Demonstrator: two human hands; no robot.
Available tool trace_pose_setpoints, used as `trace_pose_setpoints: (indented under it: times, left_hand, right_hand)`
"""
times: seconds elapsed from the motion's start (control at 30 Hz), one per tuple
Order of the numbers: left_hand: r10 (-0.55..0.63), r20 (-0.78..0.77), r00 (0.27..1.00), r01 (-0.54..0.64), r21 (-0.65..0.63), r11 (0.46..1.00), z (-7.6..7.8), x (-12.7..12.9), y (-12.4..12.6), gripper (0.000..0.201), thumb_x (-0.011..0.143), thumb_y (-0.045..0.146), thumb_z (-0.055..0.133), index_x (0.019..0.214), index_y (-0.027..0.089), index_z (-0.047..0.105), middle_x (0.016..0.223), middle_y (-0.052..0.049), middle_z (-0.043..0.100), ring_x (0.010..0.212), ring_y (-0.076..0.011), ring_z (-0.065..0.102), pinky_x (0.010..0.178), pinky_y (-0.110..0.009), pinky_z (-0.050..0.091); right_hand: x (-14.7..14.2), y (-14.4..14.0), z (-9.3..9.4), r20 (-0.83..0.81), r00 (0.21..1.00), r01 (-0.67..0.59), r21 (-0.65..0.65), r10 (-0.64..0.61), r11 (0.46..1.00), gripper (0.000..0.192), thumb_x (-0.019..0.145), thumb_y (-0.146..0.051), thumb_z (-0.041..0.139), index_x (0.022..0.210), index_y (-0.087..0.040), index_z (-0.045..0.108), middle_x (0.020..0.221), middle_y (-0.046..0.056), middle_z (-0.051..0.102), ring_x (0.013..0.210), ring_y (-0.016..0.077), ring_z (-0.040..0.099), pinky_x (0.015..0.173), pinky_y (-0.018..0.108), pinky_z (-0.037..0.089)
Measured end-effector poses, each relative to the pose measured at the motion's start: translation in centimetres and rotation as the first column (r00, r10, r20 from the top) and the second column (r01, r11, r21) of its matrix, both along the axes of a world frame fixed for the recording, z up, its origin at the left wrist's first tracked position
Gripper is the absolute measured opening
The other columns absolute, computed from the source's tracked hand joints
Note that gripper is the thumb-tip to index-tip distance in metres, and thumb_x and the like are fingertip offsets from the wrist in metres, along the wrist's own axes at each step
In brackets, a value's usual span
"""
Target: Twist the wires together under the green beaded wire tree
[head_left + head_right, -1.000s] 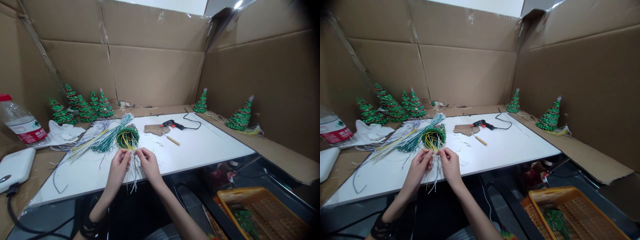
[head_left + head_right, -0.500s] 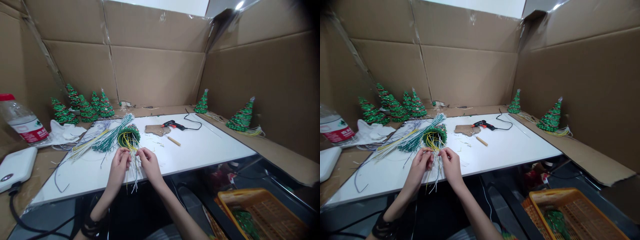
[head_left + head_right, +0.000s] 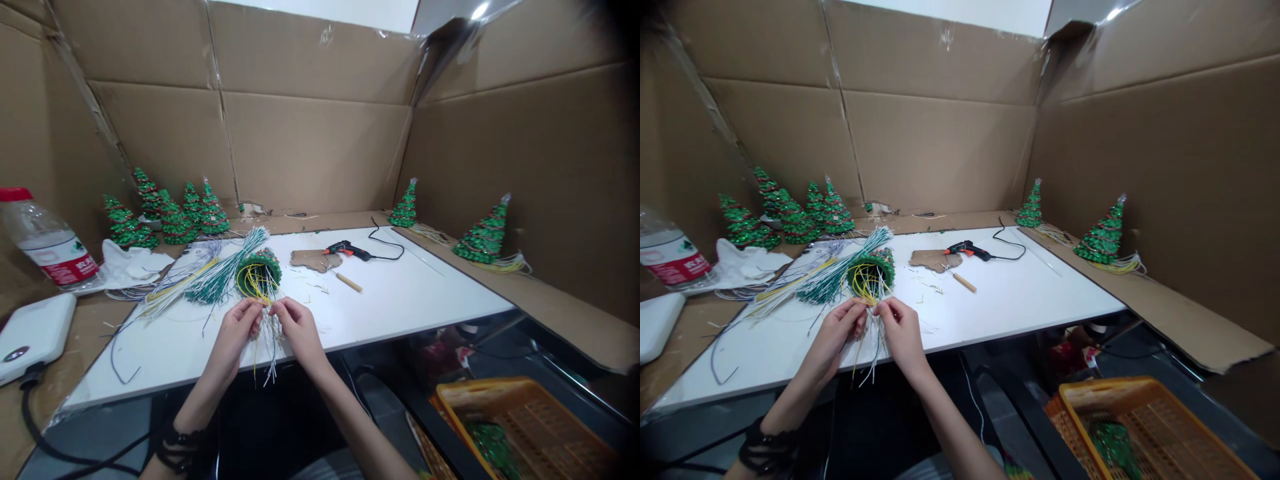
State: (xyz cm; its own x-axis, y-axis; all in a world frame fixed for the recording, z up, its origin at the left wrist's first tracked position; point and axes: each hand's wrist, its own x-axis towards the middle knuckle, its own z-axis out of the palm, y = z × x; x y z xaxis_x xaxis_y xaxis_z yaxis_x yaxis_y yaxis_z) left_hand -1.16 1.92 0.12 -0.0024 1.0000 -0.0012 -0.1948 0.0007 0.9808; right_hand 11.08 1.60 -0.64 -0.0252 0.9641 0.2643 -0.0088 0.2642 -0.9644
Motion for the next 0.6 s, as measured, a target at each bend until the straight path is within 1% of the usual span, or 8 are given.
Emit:
trace_pose_setpoints:
  times: [0.13,0.33,0.47,0.6]
  left_hand:
    - [0.003,0.036,0.999,-0.003,0.015,1.000,-0.29,-0.16,0.18,0.019,0.072,0.034,0.060,0.073,0.015,0.055,0.050,0.007,0.042,0.043,-0.0047,0.032,0.042,-0.017,0.024]
    - [0.007,0.037,0.999,-0.007,0.001,1.000,-0.47,-0.24,0.35,0.018,0.071,0.032,0.062,0.074,0.015,0.054,0.048,0.008,0.040,0.042,-0.0042,0.030,0.042,-0.017,0.022]
    - [0.001,0.003,1.000,-0.001,-0.018,1.000,-0.27,-0.15,0.25,0.021,0.069,0.033,0.065,0.073,0.016,0.053,0.050,0.008,0.041,0.042,-0.0038,0.030,0.041,-0.017,0.022]
    - [-0.003,-0.050,0.999,0.004,0.007,1.000,-0.20,-0.03,0.07,0.022,0.069,0.034,0.066,0.072,0.016,0.053,0.051,0.008,0.040,0.043,-0.0038,0.030,0.041,-0.016,0.023]
  right_hand:
    - [0.01,0.02,-0.05,0.010,1.000,0.002,-0.007,-0.002,1.000,0.024,0.082,-0.031,0.046,0.067,-0.016,0.056,0.057,-0.003,0.043,0.054,0.0111,0.037,0.052,0.022,0.030]
    - [0.02,-0.05,-0.14,0.036,0.999,-0.028,0.015,0.028,0.999,0.024,0.082,-0.029,0.046,0.066,-0.016,0.056,0.057,-0.003,0.043,0.054,0.0106,0.037,0.053,0.021,0.030]
    - [-0.10,-0.01,-0.13,0.003,1.000,0.029,0.009,-0.029,1.000,0.024,0.083,-0.030,0.046,0.067,-0.016,0.057,0.059,-0.002,0.047,0.056,0.0112,0.040,0.054,0.021,0.032]
    - [-0.38,0.16,-0.12,-0.002,0.996,0.091,0.037,-0.091,0.995,0.026,0.083,-0.032,0.045,0.068,-0.016,0.058,0.063,-0.001,0.053,0.062,0.0129,0.046,0.058,0.022,0.035]
